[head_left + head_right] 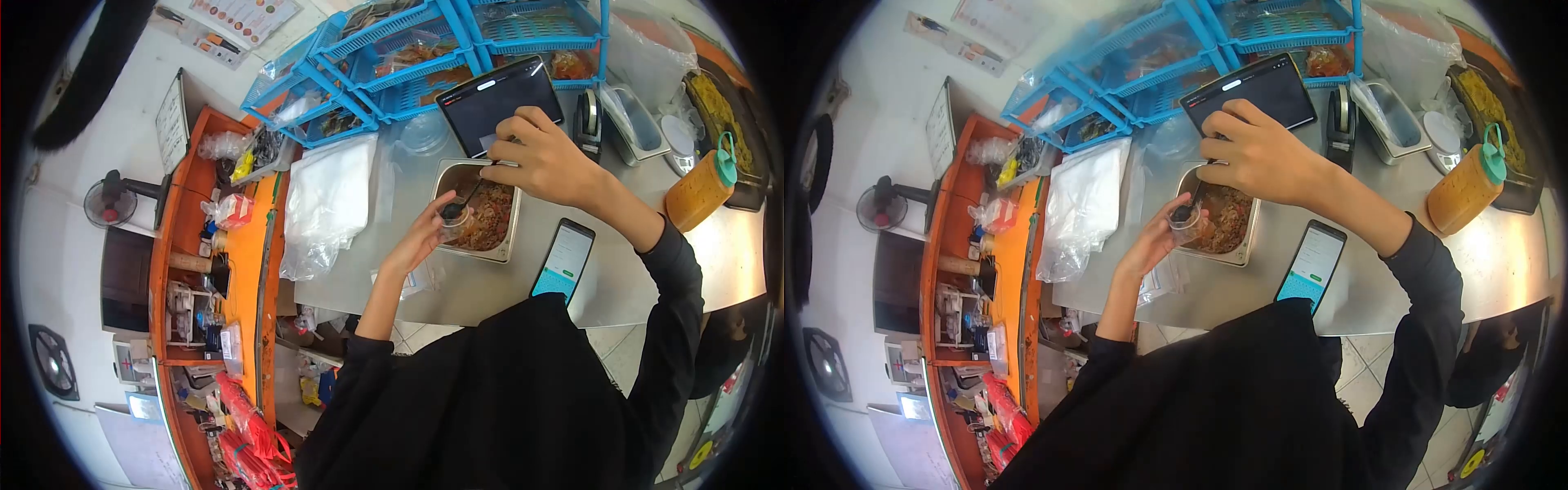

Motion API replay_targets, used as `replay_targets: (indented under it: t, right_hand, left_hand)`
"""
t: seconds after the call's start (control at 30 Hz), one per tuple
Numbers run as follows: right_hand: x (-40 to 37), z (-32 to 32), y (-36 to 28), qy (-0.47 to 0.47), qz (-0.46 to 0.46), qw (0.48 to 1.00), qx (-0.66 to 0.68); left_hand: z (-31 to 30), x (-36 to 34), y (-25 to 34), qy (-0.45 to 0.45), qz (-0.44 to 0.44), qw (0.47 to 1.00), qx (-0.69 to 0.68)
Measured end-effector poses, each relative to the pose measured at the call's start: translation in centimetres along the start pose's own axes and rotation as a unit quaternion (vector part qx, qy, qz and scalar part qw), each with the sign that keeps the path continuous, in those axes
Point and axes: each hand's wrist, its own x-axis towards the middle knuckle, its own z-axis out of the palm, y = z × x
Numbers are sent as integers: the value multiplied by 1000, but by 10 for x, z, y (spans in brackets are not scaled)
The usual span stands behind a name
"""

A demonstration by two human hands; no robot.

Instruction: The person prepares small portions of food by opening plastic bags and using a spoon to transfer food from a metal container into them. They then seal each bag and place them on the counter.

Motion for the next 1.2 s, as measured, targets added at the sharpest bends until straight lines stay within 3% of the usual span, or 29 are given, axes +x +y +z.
replay_targets:
  t: [0.07, 0.13, 0.27, 0.33, 0.53, 0.83, 0.9, 1.2]
  right_hand:
    - [1, -3, -3, -1, -8, 1000, -13]
    - [2, -5, -7, -4, -16, 1000, -26]
    - [7, -11, -16, -23, -17, 998, -47]
    - [9, -16, -17, -35, 1, 998, -54]
    - [9, -17, -12, 2, 28, 999, -42]
    - [4, -23, -27, -36, -9, 997, -68]
    - [2, -21, -27, 5, -6, 995, -101]
    - [-8, -16, -20, 23, 35, 997, -71]
  left_hand:
    - [5, -2, 3, -5, -5, 1000, -21]
    - [11, -1, -1, 69, 37, 979, 190]
    - [15, 2, -7, 105, 34, 975, 193]
    - [16, 2, -11, 140, 75, 964, 215]
    - [13, -3, -11, 157, 16, 981, 118]
    - [20, -2, -10, 162, 44, 981, 100]
    - [19, -1, -9, 159, 42, 981, 103]
    - [13, -1, -11, 157, 41, 980, 119]
